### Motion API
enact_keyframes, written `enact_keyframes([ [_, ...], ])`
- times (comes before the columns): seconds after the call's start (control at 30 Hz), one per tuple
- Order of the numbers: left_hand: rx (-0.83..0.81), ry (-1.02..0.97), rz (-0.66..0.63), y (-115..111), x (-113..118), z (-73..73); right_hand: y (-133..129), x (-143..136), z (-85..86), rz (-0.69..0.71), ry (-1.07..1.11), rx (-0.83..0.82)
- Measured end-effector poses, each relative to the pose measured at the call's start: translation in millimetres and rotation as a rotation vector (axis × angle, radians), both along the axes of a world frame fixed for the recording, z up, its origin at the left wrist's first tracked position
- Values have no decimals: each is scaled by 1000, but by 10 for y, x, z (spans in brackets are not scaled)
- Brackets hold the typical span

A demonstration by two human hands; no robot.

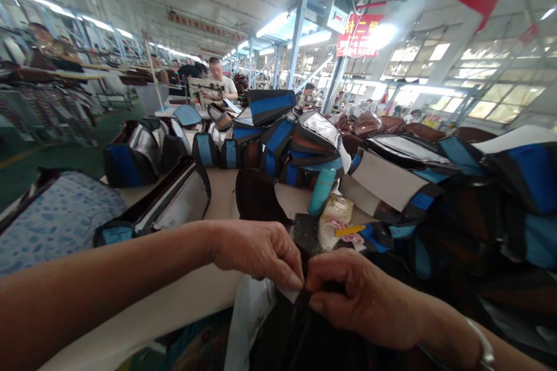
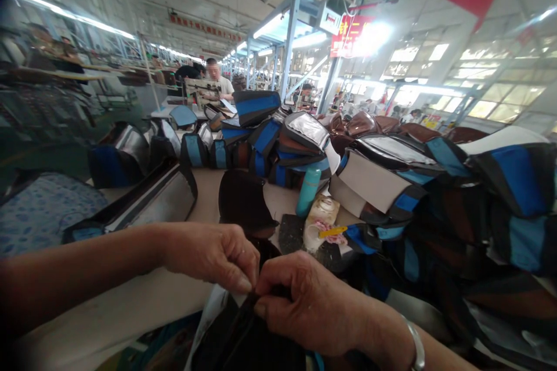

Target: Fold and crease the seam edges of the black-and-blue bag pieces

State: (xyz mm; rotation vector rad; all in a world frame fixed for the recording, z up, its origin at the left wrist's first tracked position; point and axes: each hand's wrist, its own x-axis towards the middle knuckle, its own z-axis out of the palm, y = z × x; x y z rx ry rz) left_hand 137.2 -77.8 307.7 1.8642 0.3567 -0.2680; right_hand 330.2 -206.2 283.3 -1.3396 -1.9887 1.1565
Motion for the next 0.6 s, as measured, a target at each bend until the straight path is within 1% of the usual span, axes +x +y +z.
enact_keyframes([
  [0.13,-124,-18,97,-61,53,-94,-6,12,-42,-10,19,9],
  [0.2,-114,-25,153,-127,71,-121,-9,18,-73,-19,8,70],
  [0.23,-67,-32,168,-168,79,-134,-8,25,-93,-23,4,103],
  [0.3,121,-93,156,-258,89,-167,4,53,-140,-27,16,126],
  [0.37,367,-221,114,-338,83,-205,23,106,-189,-20,58,61],
  [0.4,467,-286,103,-369,72,-224,29,141,-210,-17,93,11],
  [0.43,533,-338,102,-389,56,-239,29,180,-227,-16,127,-24],
  [0.47,567,-369,106,-400,36,-250,20,222,-241,-18,152,-30],
  [0.5,574,-378,109,-404,13,-258,-1,266,-254,-23,162,-3],
  [0.57,548,-371,116,-396,-37,-266,-87,354,-285,-62,144,131],
  [0.6,529,-373,122,-391,-61,-271,-154,396,-309,-116,130,218],
])
